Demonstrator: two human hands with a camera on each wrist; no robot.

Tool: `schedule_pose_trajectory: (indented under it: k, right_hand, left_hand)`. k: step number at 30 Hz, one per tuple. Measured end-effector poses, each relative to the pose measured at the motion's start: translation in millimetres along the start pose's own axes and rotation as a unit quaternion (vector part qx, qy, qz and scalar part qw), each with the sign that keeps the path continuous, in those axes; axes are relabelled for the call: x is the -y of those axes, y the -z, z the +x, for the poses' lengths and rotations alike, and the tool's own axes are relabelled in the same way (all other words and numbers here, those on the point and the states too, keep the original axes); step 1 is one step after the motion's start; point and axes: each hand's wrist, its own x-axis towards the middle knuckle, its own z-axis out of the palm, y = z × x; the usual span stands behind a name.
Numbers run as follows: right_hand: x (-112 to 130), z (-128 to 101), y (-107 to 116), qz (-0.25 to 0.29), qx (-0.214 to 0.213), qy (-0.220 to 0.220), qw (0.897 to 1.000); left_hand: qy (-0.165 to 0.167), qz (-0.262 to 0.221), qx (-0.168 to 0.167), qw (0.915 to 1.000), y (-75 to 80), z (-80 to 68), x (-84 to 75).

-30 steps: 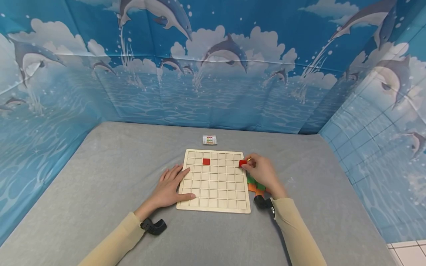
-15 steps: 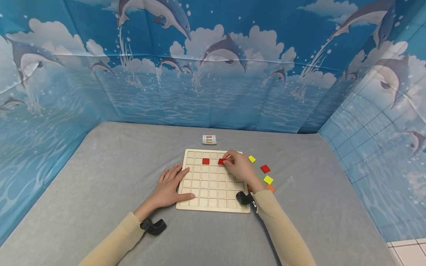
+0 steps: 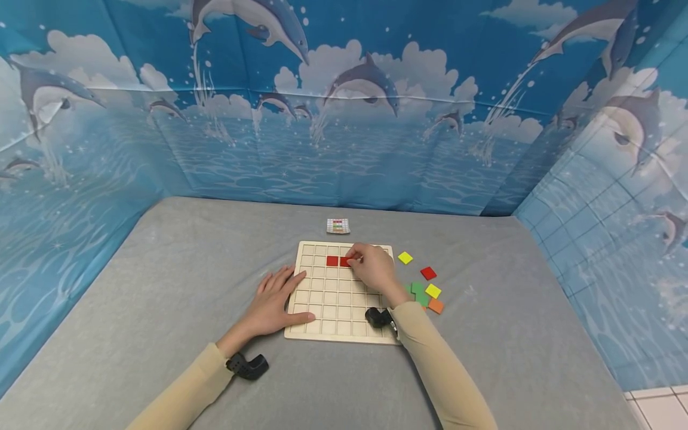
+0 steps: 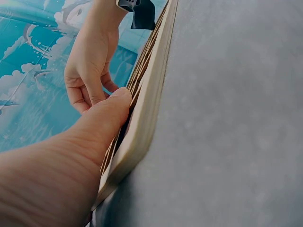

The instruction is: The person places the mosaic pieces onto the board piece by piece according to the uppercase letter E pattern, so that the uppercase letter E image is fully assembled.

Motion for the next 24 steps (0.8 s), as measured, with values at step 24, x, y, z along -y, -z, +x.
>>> schedule_pose_trajectory:
  k: [24]
  right_hand:
    - [-4,-13,4,-0.026,0.045,0.058,0.997]
  left_hand:
    - [0.007,-0.003,0.006,1.0000,1.0,-0.1,-1.3]
